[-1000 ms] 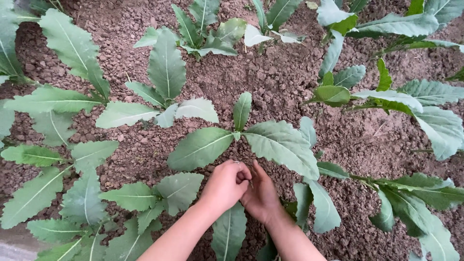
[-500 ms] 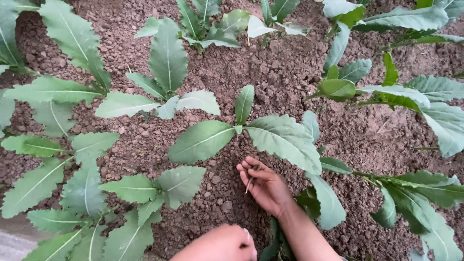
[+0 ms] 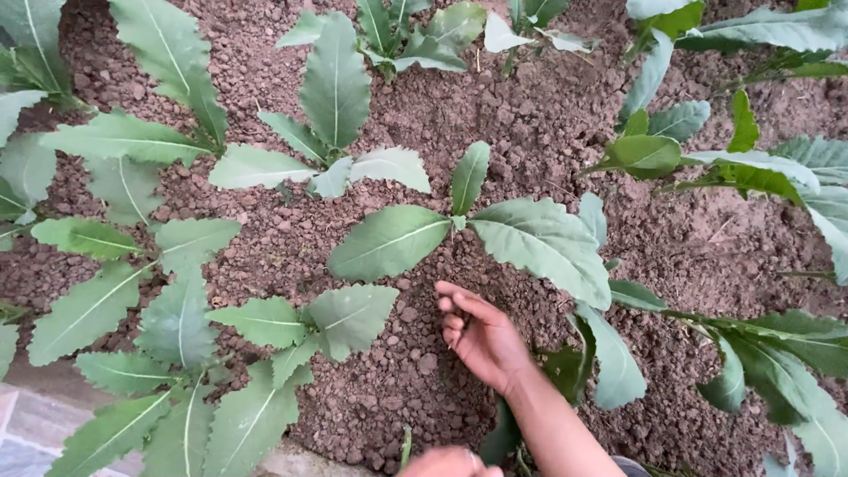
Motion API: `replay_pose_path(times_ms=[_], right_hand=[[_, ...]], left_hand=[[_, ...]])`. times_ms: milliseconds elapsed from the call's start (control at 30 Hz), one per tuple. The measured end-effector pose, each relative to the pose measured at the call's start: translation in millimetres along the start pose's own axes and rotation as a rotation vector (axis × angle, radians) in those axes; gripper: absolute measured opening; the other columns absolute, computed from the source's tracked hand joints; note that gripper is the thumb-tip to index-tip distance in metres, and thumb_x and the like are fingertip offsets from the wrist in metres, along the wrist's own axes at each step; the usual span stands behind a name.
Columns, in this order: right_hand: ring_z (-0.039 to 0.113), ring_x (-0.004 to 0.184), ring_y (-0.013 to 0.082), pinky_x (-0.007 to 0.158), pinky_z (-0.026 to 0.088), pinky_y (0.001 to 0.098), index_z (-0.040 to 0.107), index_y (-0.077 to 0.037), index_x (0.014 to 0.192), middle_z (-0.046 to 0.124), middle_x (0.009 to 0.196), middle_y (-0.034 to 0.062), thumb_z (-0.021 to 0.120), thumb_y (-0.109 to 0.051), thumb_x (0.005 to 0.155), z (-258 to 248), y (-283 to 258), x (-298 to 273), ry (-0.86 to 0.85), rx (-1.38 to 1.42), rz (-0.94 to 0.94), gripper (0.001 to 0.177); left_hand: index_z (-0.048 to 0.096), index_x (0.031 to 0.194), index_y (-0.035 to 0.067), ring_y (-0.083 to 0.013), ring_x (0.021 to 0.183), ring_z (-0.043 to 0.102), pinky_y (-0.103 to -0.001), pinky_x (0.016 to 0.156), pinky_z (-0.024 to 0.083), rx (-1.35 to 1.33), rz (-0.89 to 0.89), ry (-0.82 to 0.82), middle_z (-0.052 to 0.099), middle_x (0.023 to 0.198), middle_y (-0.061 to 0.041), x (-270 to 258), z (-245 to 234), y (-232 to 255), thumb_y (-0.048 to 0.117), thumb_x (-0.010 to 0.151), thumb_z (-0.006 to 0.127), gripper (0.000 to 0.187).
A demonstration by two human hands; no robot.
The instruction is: Picking small vegetable leaves from a garden bed and collecting them in a plastic bag.
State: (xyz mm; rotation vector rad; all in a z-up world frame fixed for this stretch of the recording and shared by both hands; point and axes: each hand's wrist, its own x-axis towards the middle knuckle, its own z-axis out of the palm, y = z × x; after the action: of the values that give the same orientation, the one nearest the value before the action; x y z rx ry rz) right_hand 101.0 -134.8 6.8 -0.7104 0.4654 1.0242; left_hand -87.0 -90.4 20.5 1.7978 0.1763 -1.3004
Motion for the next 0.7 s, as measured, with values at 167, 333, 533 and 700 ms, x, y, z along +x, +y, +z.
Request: replay_pose_path(times_ms=[167, 333, 533, 700], right_hand=[[0.035, 0.054, 0.0072, 0.047, 0.027, 0.0215, 0.066, -0.008, 0.095, 0.046, 0.063, -0.0055, 0.055, -0.031, 0.107, 1.8, 32.0, -10.8, 0.239, -0.106, -0.074, 0.028], [0.029, 0.046, 0.0078, 0.044, 0.023, 0.0228, 0.056, -0.015, 0.077, 0.040, 0.053, -0.0085, 0.056, -0.035, 0.109, 5.1, 56.4, -37.8, 0.296, -0.005, -0.104, 0.038], [0.026, 0.045, 0.0106, 0.047, 0.022, 0.0256, 0.054, -0.016, 0.073, 0.036, 0.051, -0.0076, 0.060, -0.042, 0.105, 10.1, 58.2, -63.5, 0.523, -0.139, -0.094, 0.041], [0.025, 0.044, 0.0116, 0.045, 0.021, 0.0263, 0.052, -0.015, 0.071, 0.033, 0.051, -0.0067, 0.057, -0.042, 0.107, -6.7, 40.2, -80.1, 0.552, -0.112, -0.157, 0.046]], left_hand=[[0.070, 0.097, 0.010, -0.0107, 0.089, 0.066, -0.028, 0.089, 0.061, -0.019, -0.157, 0.217, 0.065, 0.103, -0.004, -68.5, -82.1, 49.1, 0.041, 0.112, 0.049, 0.040], [0.067, 0.101, 0.010, -0.0165, 0.096, 0.070, -0.035, 0.096, 0.064, 0.025, -0.310, 0.405, 0.065, 0.110, -0.006, -72.3, -128.9, 26.5, 0.016, 0.107, 0.048, 0.021], [0.063, 0.127, 0.016, -0.0212, 0.117, 0.067, -0.041, 0.108, 0.057, -0.110, -0.070, 0.454, 0.064, 0.131, -0.005, -58.8, -146.1, 33.4, 0.013, 0.102, 0.052, 0.027], [0.037, 0.159, 0.027, -0.0192, 0.154, 0.034, -0.046, 0.127, 0.028, -1.074, -0.366, 0.444, 0.039, 0.166, 0.005, -54.5, -147.8, 64.9, 0.050, 0.092, 0.045, 0.071]])
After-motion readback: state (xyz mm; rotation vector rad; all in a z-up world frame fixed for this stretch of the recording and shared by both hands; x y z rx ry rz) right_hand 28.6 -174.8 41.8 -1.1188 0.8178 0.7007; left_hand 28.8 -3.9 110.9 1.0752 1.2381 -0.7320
